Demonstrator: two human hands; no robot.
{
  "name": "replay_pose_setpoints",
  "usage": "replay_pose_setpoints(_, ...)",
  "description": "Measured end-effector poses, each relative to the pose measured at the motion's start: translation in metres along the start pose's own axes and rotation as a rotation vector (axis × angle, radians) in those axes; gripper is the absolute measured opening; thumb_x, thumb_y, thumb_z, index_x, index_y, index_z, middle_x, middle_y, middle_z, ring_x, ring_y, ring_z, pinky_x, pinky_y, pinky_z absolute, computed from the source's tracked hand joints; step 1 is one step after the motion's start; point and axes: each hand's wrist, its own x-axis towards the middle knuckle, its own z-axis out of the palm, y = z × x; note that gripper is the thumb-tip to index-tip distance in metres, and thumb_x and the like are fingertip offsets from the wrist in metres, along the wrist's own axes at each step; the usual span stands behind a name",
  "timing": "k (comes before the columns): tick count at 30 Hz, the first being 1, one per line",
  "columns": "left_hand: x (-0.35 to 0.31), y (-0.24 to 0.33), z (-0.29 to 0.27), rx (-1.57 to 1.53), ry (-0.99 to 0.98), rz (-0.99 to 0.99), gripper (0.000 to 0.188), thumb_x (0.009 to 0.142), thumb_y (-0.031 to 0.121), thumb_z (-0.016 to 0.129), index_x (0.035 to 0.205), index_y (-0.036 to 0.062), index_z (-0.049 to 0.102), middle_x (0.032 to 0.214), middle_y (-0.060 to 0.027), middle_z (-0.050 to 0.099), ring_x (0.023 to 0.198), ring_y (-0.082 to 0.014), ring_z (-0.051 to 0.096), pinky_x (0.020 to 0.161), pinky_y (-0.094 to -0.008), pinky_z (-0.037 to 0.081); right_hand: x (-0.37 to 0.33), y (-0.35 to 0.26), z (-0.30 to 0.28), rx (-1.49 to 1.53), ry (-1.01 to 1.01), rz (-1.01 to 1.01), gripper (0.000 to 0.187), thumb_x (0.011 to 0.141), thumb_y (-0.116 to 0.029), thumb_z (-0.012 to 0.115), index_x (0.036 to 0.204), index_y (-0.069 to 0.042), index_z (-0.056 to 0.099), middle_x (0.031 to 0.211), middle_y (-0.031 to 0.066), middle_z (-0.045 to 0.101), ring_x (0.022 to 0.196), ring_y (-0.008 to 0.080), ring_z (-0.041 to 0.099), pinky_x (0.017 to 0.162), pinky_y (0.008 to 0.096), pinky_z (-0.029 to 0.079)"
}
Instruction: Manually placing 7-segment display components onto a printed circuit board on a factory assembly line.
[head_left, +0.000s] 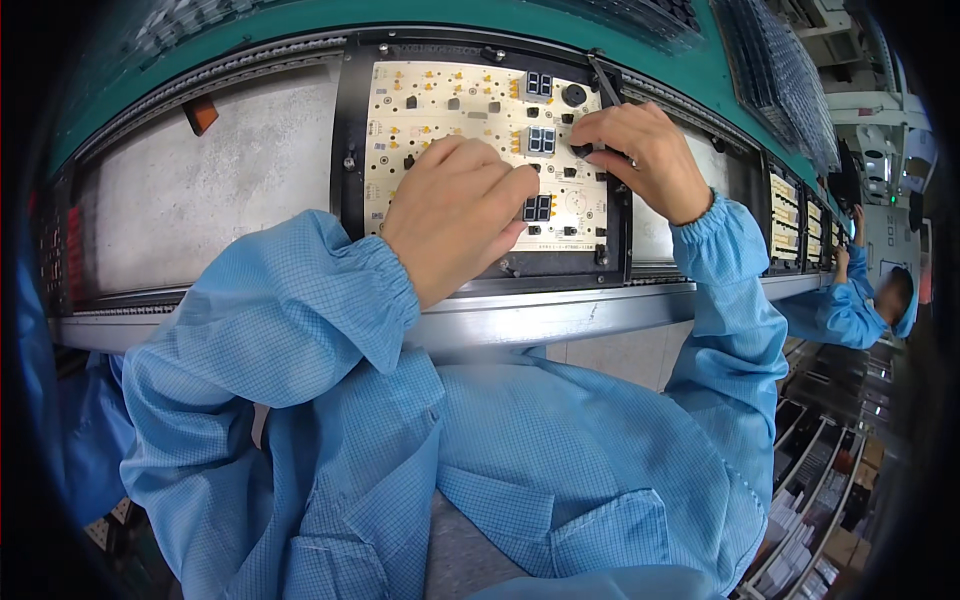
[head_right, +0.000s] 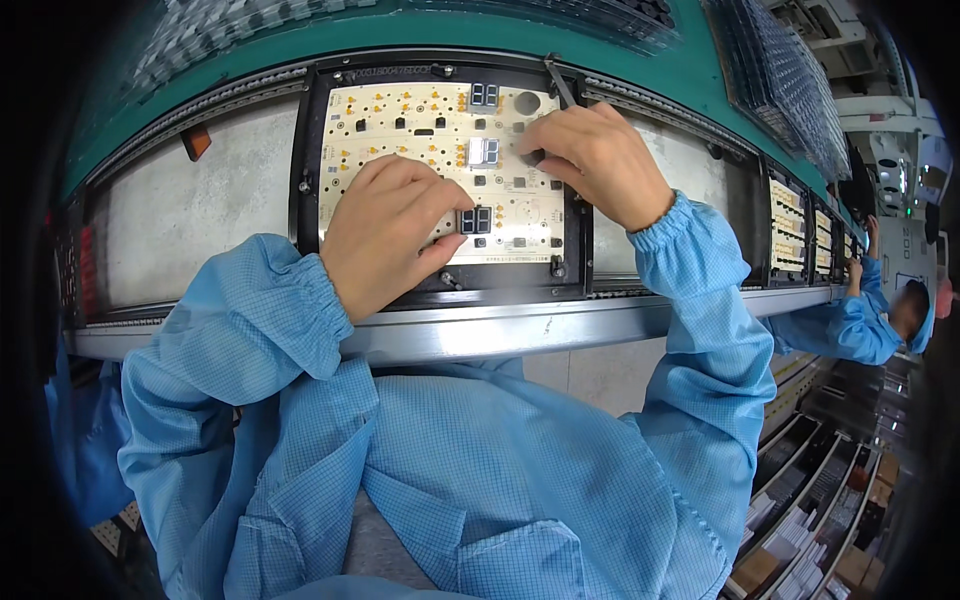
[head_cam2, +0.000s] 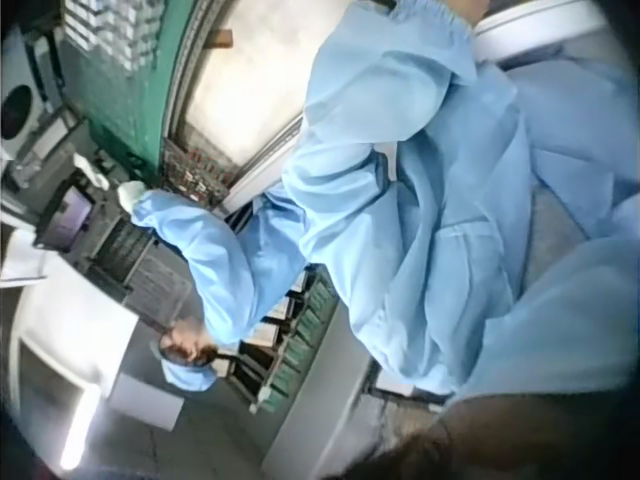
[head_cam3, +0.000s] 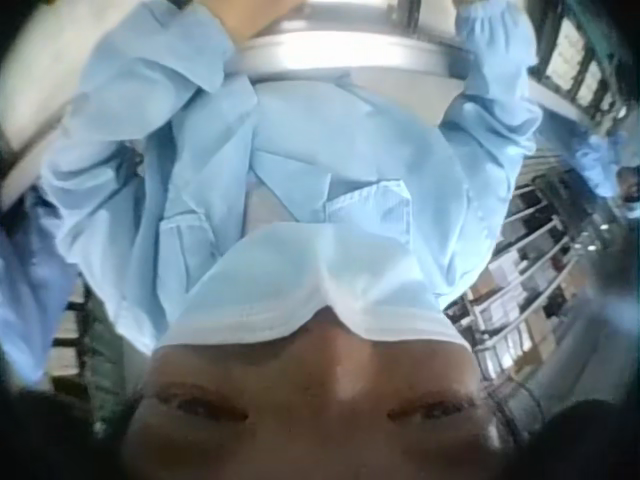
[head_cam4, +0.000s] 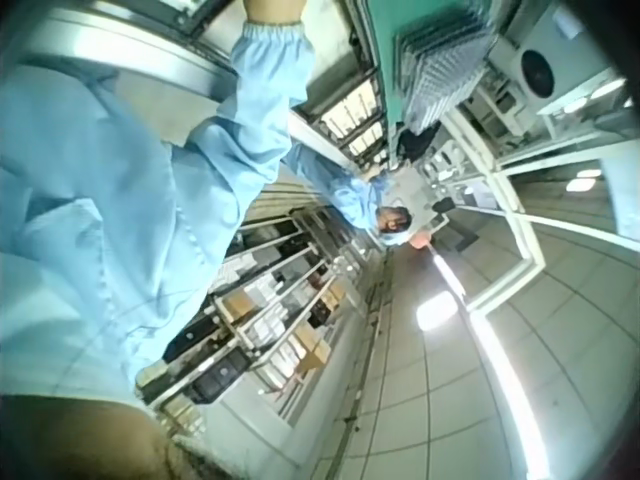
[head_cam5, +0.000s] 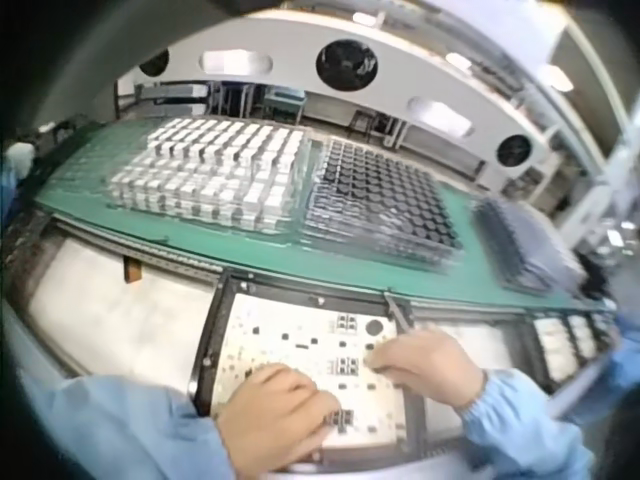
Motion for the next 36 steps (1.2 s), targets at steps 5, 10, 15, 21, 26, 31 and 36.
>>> replay_pose_setpoints(5,0.011,0.000,-0.002,-0.031,-0.080,-0.037,0.022,0.074,0.019,0.071,0.088,0.0086,0.058,0.079,-0.0032,0.061,0.089,-0.0217,0.055,0.087,-0.0357,0.040,0.001,0.007,0.000,-0.040,-0.021,-0.088,0.024,0.072,-0.006,0.070,0.095,-0.011,0.064,0.103,-0.0005,0.065,0.091,0.0194,0.060,0.078,0.0315,0.042)
replay_pose_setpoints(10,0.041,0.003,-0.004,0.034,-0.327,-0.114,0.019,0.074,0.021,0.072,0.081,0.0090,0.058,0.079,-0.0040,0.063,0.086,-0.0225,0.058,0.076,-0.0357,0.041,-0.002,0.008,0.001,-0.085,-0.035,-0.113,0.023,0.071,-0.009,0.071,0.093,-0.010,0.065,0.100,0.0002,0.065,0.089,0.0199,0.060,0.076,0.0313,0.043)
replay_pose_setpoints(15,0.083,0.007,0.008,0.111,-0.580,-0.161,0.015,0.072,0.014,0.072,0.079,0.0076,0.061,0.081,-0.0078,0.065,0.081,-0.0260,0.063,0.071,-0.0388,0.046,-0.003,0.010,0.008,-0.117,0.006,-0.093,0.023,0.071,-0.013,0.071,0.093,-0.011,0.065,0.097,-0.0013,0.064,0.086,0.0193,0.059,0.074,0.0310,0.044)
replay_pose_setpoints(21,0.066,0.008,0.015,0.077,-0.529,-0.126,0.012,0.072,0.010,0.070,0.080,0.0073,0.061,0.077,-0.0084,0.065,0.082,-0.0270,0.063,0.071,-0.0398,0.048,-0.011,0.020,0.010,0.004,0.002,-0.017,0.025,0.073,-0.015,0.071,0.097,-0.011,0.065,0.095,0.0006,0.065,0.076,0.0210,0.061,0.070,0.0310,0.047)
replay_pose_setpoints(26,0.039,-0.006,0.027,-0.123,-0.250,-0.132,0.011,0.077,0.014,0.067,0.081,0.0056,0.061,0.075,-0.0079,0.064,0.077,-0.0265,0.064,0.068,-0.0383,0.049,-0.020,0.032,0.016,0.096,-0.003,0.057,0.026,0.075,-0.010,0.070,0.101,-0.005,0.064,0.101,0.0090,0.064,0.093,0.0246,0.062,0.079,0.0320,0.051)
replay_pose_setpoints(31,0.045,-0.008,0.028,-0.232,-0.345,-0.280,0.014,0.077,0.016,0.068,0.080,0.0069,0.059,0.073,-0.0075,0.063,0.075,-0.0262,0.062,0.071,-0.0392,0.047,-0.022,0.032,0.023,0.108,0.028,0.062,0.025,0.076,-0.009,0.069,0.101,-0.005,0.064,0.104,0.0089,0.064,0.096,0.0251,0.061,0.081,0.0329,0.050)
replay_pose_setpoints(36,0.049,-0.009,0.035,-0.129,-0.275,-0.182,0.013,0.078,0.016,0.068,0.085,0.0049,0.066,0.077,-0.0076,0.067,0.074,-0.0234,0.065,0.068,-0.0337,0.049,-0.026,0.033,0.029,0.080,0.033,0.083,0.024,0.077,-0.009,0.069,0.101,-0.007,0.065,0.108,0.0077,0.062,0.100,0.0247,0.060,0.084,0.0334,0.049)
